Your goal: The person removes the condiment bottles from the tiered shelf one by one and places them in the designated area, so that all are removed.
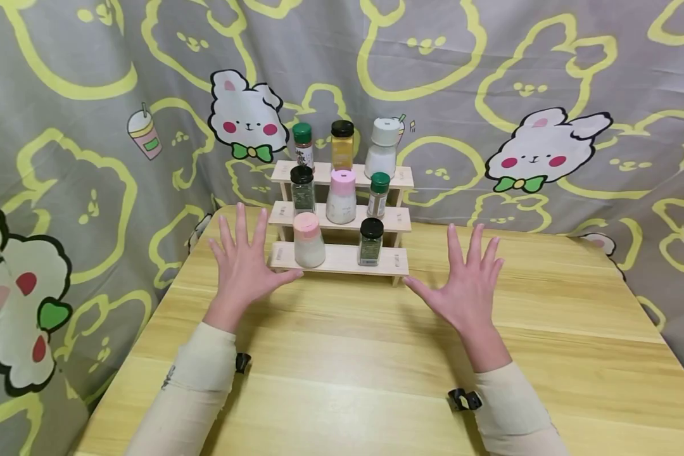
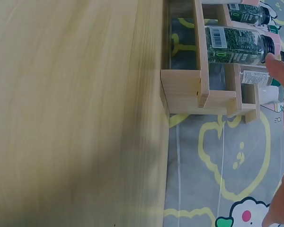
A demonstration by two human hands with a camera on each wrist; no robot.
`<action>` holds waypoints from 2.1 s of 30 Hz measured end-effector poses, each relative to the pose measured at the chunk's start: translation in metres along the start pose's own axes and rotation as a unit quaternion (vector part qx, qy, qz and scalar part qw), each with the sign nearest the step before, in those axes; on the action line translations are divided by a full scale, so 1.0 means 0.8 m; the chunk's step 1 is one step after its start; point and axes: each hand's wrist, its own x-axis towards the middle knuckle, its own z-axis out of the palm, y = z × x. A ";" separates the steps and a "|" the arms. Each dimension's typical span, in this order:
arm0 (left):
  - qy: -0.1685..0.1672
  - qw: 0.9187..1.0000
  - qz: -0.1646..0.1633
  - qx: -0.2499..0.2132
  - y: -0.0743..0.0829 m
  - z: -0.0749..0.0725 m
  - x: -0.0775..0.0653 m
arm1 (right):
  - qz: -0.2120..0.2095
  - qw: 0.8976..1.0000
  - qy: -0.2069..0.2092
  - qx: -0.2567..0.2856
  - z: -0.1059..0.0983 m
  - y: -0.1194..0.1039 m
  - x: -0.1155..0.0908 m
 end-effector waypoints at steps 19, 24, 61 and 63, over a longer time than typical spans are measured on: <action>0.025 0.978 0.032 -0.204 -0.022 0.015 0.019 | -0.030 0.988 0.041 0.148 0.034 -0.043 0.004; 0.039 0.972 0.031 -0.230 -0.024 0.020 0.025 | -0.032 0.978 0.044 0.201 0.047 -0.063 0.010; -0.002 0.940 0.032 -0.340 -0.042 0.059 0.047 | 0.081 0.920 0.054 0.379 0.109 -0.117 0.039; -0.004 0.941 0.035 -0.338 -0.041 0.061 0.048 | 0.085 0.919 0.056 0.380 0.111 -0.116 0.039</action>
